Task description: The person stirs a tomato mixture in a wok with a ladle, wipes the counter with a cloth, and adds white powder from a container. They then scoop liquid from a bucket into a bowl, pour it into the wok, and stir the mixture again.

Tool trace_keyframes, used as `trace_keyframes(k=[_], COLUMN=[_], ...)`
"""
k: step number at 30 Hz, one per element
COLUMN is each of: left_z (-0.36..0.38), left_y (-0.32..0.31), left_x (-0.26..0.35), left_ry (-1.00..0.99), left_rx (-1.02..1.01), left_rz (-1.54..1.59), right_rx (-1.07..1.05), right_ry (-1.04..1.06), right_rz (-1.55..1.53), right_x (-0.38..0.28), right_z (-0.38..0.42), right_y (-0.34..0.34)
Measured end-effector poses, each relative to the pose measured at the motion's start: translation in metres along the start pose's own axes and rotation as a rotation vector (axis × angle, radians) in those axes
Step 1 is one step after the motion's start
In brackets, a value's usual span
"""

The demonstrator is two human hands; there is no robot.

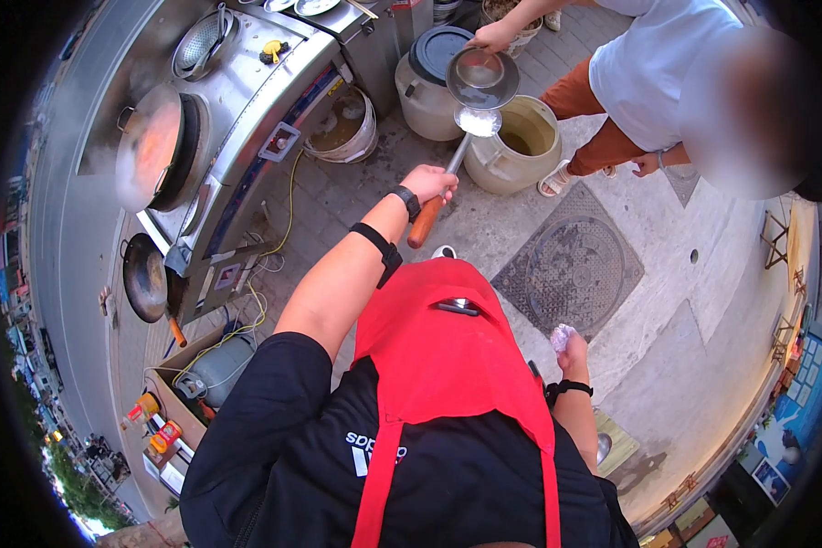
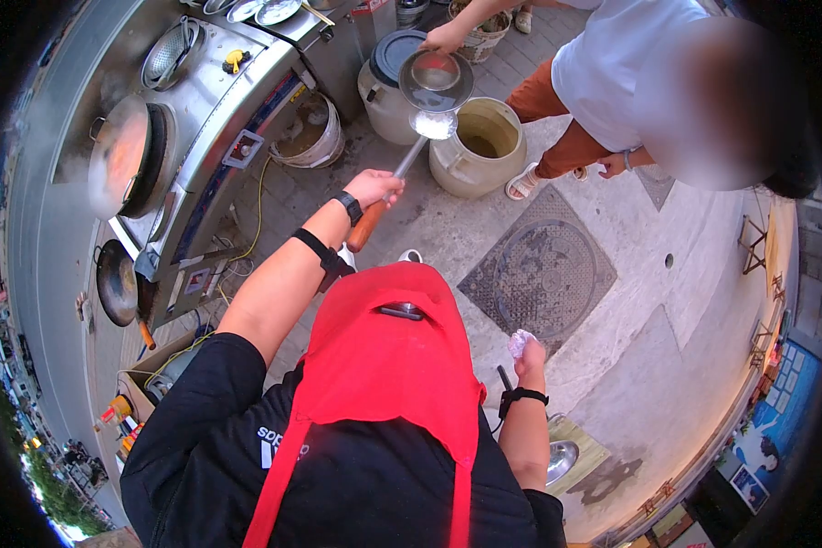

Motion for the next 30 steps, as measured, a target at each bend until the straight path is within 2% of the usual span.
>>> trace_keyframes(k=[30], left_z=[-0.009], left_y=[0.016], left_x=[-0.003], left_ry=[0.007], left_rx=[0.012], left_rz=[-0.054], right_rx=[-0.026], right_ry=[0.002], right_rz=[0.03], right_x=[0.003], right_z=[-0.003], right_y=[0.008])
Point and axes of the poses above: each hand's wrist, its own z-axis away from the middle knuckle, its own y-axis out of the back of the hand, x = y × z, the point moved 9 cm from there along -z, towards the middle knuckle
